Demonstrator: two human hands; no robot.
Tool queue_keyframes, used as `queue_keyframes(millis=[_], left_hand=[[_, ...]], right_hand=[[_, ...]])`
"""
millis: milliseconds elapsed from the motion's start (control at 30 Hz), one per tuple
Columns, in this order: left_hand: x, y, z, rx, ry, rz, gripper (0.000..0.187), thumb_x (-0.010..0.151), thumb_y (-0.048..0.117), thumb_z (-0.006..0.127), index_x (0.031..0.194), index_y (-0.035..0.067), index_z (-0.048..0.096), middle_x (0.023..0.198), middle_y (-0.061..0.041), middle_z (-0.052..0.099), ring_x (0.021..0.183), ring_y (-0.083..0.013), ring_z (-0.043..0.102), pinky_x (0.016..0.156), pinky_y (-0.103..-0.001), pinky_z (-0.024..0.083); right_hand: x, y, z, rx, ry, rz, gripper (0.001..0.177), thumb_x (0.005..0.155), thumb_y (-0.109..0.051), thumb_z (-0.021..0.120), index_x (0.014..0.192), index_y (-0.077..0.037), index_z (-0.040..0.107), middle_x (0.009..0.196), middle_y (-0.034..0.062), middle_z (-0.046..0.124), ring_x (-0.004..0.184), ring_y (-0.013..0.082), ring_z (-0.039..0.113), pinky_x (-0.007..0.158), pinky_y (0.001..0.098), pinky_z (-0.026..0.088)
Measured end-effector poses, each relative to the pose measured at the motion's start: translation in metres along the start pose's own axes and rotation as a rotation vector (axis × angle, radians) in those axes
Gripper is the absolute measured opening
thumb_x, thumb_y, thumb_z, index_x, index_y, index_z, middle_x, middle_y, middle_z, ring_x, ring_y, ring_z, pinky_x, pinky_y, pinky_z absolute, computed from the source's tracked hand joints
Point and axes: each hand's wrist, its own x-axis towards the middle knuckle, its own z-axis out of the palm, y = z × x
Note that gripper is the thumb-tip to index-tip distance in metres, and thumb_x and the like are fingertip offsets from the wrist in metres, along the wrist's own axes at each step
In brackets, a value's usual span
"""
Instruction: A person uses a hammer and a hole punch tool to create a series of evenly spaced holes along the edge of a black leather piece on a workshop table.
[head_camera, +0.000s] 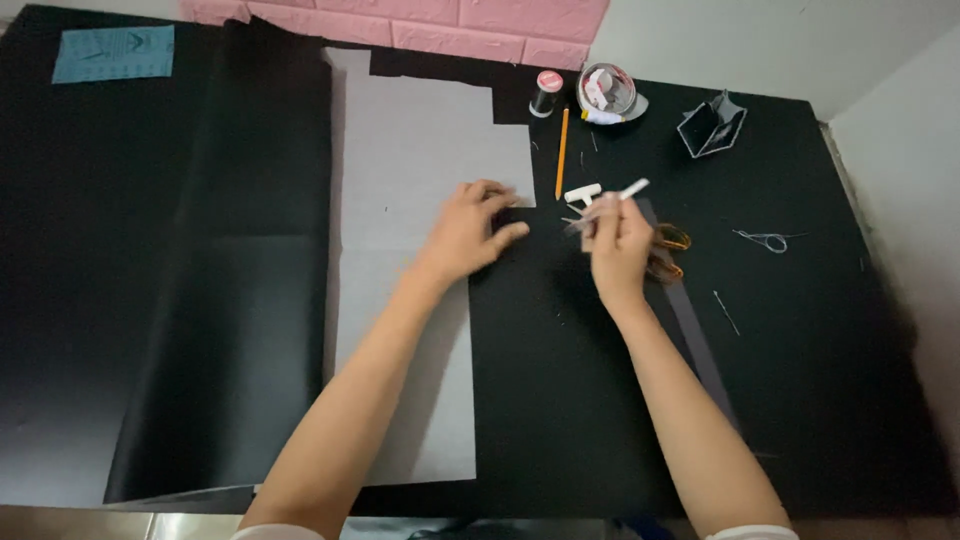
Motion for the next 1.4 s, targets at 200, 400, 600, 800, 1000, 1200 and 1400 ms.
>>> queue_keyframes(millis=[200,400,600,800,1000,1200,1400], left_hand=[[0.001,0.005,0.023,0.124,-0.164,-0.152,0.049,0.082,0.047,0.083,0.115,0.017,0.063,0.126,-0.004,0.053,0.133,-0.0304,0.042,0.119,-0.054,0.026],[0.006,-0.023,0.067,-0.774,0.158,-0.279,0.022,0.09,0.017,0.082,0.106,0.007,0.072,0.087,-0.011,0.07,0.094,-0.0269,0.07,0.09,-0.045,0.052],[0.011,-0.005,0.063,-1.158,0.279,-0.463,0.019,0.098,0.022,0.077,0.107,0.006,0.079,0.081,-0.005,0.071,0.079,-0.0154,0.068,0.081,-0.033,0.056],[0.005,0.025,0.042,-1.237,0.276,-0.503,0.021,0.095,0.017,0.078,0.108,-0.001,0.076,0.083,-0.009,0.069,0.083,-0.0168,0.069,0.082,-0.032,0.057],[0.004,0.045,0.029,-1.226,0.268,-0.523,0.025,0.091,0.021,0.083,0.105,0.0,0.078,0.08,-0.009,0.07,0.081,-0.0163,0.068,0.083,-0.033,0.056],[0.004,0.037,0.036,-1.231,0.257,-0.524,0.026,0.09,0.023,0.085,0.105,0.002,0.079,0.081,-0.009,0.071,0.082,-0.0149,0.069,0.083,-0.03,0.057],[0.004,0.039,0.033,-1.217,0.259,-0.505,0.027,0.09,0.022,0.085,0.106,0.001,0.079,0.08,-0.01,0.071,0.081,-0.0163,0.068,0.084,-0.033,0.056]], right_hand=[[0.004,-0.006,-0.01,0.18,0.104,0.074,0.04,0.117,-0.023,0.04,0.087,-0.005,0.06,0.057,0.0044,0.055,0.047,0.0119,0.057,0.048,0.0212,0.044],[-0.02,-0.011,-0.018,0.25,0.251,0.149,0.037,0.117,-0.021,0.039,0.091,-0.003,0.059,0.073,0.0129,0.063,0.06,0.0221,0.068,0.057,0.0297,0.057],[-0.02,-0.039,-0.021,0.447,0.115,0.386,0.026,0.113,-0.019,0.042,0.104,-0.003,0.061,0.072,-0.0035,0.041,0.053,0.0026,0.039,0.049,0.016,0.037],[-0.023,-0.063,-0.023,0.388,-0.001,0.366,0.017,0.104,-0.012,0.063,0.111,0.002,0.07,0.064,-0.0064,0.037,0.049,0.0019,0.037,0.047,0.0179,0.038],[-0.024,-0.066,-0.021,0.394,-0.009,0.363,0.02,0.101,-0.01,0.068,0.113,0.006,0.071,0.06,-0.0054,0.041,0.048,0.0015,0.04,0.047,0.0176,0.039],[-0.023,-0.07,-0.021,0.381,-0.006,0.36,0.018,0.1,-0.006,0.068,0.112,0.007,0.072,0.059,-0.0046,0.045,0.052,-0.0011,0.047,0.048,0.0162,0.041],[-0.023,-0.058,-0.02,0.367,0.007,0.358,0.017,0.1,-0.006,0.069,0.111,0.006,0.072,0.06,0.0001,0.051,0.053,0.0004,0.052,0.046,0.0177,0.044]])
